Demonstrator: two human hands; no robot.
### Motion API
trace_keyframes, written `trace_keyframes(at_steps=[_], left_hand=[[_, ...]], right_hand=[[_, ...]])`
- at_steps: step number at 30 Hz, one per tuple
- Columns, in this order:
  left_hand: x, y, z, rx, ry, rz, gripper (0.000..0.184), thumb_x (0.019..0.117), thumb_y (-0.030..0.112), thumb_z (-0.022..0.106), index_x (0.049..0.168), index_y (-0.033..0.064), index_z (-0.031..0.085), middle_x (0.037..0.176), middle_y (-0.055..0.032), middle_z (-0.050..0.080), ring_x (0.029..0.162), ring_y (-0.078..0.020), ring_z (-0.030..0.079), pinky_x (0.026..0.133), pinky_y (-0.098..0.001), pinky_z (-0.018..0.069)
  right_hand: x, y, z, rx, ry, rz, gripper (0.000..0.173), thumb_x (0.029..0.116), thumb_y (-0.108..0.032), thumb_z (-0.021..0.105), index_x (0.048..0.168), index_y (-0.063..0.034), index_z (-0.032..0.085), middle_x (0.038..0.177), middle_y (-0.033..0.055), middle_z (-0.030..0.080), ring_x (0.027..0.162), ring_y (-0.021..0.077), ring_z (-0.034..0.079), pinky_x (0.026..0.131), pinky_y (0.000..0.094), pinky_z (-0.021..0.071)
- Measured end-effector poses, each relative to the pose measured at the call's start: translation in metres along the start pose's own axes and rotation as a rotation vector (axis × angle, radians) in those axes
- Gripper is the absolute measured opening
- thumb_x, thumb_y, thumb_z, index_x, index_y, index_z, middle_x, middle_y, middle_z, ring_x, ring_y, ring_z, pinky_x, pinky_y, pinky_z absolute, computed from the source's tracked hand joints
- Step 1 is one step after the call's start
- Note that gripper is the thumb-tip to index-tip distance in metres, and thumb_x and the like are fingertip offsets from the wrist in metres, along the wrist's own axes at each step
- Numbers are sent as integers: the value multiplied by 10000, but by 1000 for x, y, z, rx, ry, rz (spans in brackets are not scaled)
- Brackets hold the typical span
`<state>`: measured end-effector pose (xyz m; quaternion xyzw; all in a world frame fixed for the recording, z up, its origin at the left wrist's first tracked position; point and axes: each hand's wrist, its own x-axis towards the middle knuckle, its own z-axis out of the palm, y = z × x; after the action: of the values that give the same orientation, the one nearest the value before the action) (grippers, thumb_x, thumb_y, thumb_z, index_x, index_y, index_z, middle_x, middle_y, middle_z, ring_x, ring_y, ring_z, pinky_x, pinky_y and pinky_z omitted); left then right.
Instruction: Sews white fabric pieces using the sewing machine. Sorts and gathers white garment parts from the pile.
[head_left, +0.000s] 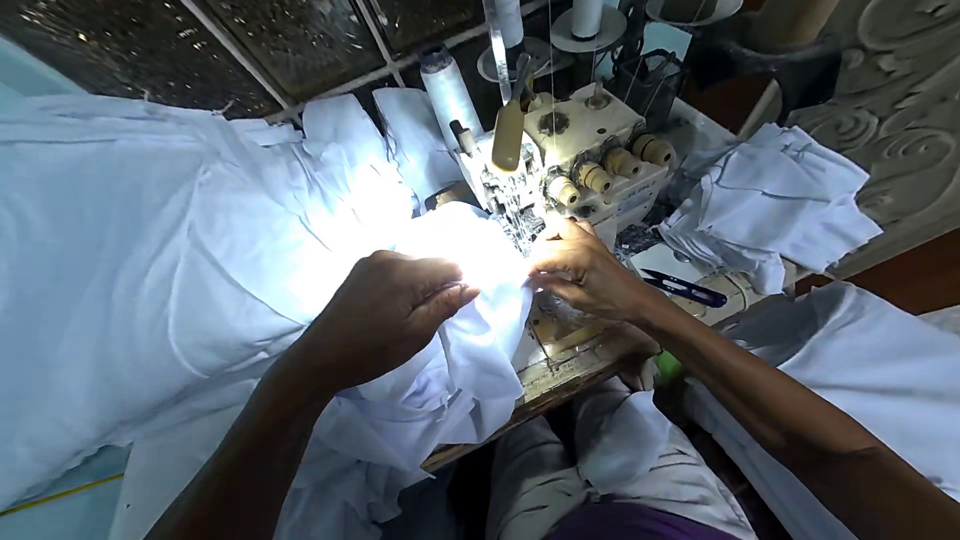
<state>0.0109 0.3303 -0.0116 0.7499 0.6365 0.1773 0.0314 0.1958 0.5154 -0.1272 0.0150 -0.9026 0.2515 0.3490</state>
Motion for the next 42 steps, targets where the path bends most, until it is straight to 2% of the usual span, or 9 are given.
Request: trace_keyframes(at_steps=[8, 12, 19, 22, 26, 31, 35, 40, 42], left_hand=[[-7, 7, 5, -102, 28, 13, 294, 991, 291, 546, 726, 179, 606, 548, 139, 435, 464, 64, 380, 422, -130, 285], [-12, 10, 3, -19, 42, 12, 269, 976, 310, 564, 753, 178, 634, 579, 143, 463, 491, 64, 405, 443, -134, 311], [-16, 7, -2, 27, 42, -3, 317, 972, 366, 590, 717, 177, 602, 568, 131, 456, 484, 48, 404, 440, -153, 293], [-19, -1, -6, 77, 43, -10, 389, 942, 468, 607, 668, 199, 545, 559, 133, 418, 484, 32, 396, 444, -183, 288], [-24, -15, -23, 152, 52, -6, 442, 945, 514, 592, 658, 186, 514, 569, 109, 424, 495, 10, 405, 451, -202, 292], [-19, -2, -30, 178, 30, 54, 277, 968, 290, 534, 840, 127, 717, 748, 68, 574, 683, -25, 545, 604, -222, 438], [-11, 18, -11, 224, 69, 116, 309, 988, 265, 500, 867, 103, 734, 727, 15, 570, 653, -135, 546, 641, -371, 408], [-3, 18, 7, 251, 61, 137, 304, 996, 245, 494, 854, 82, 707, 716, -12, 565, 639, -165, 521, 641, -372, 357], [0, 14, 9, 268, 68, 115, 308, 999, 242, 493, 852, 68, 701, 724, -38, 579, 645, -192, 539, 635, -396, 360]], right_hand=[[13, -29, -4, 165, 4, -90, 201, 978, -193, 645, 935, -76, 803, 1013, 58, 761, 1077, 209, 675, 952, 385, 501], [16, -26, -2, 246, 10, -106, 143, 932, -143, 712, 856, -43, 782, 856, 61, 744, 797, 115, 686, 714, 257, 541], [17, -24, -3, 332, 13, -55, 117, 887, -61, 721, 801, 12, 688, 727, 81, 669, 665, 67, 609, 606, 206, 459], [13, -26, -12, 351, -53, 10, 85, 898, -48, 713, 857, 20, 681, 764, 81, 669, 693, 75, 628, 634, 215, 498], [2, -31, -27, 250, -194, 80, 200, 947, -77, 675, 1132, -2, 684, 862, 59, 707, 761, 106, 677, 707, 260, 570], [-10, -38, -39, 143, -365, 69, 119, 959, -64, 624, 988, -35, 736, 836, 50, 681, 780, 127, 649, 717, 284, 537], [-27, -51, -40, 119, -327, 104, 137, 965, -139, 644, 935, -50, 744, 815, 40, 693, 805, 135, 663, 739, 288, 531], [-39, -58, -30, 93, -204, 185, 160, 981, -136, 609, 955, -55, 744, 822, 40, 716, 841, 143, 675, 818, 301, 518], [-34, -52, -25, 58, -172, 145, 148, 962, -100, 599, 1002, -42, 729, 804, 49, 699, 820, 167, 679, 940, 375, 501]])
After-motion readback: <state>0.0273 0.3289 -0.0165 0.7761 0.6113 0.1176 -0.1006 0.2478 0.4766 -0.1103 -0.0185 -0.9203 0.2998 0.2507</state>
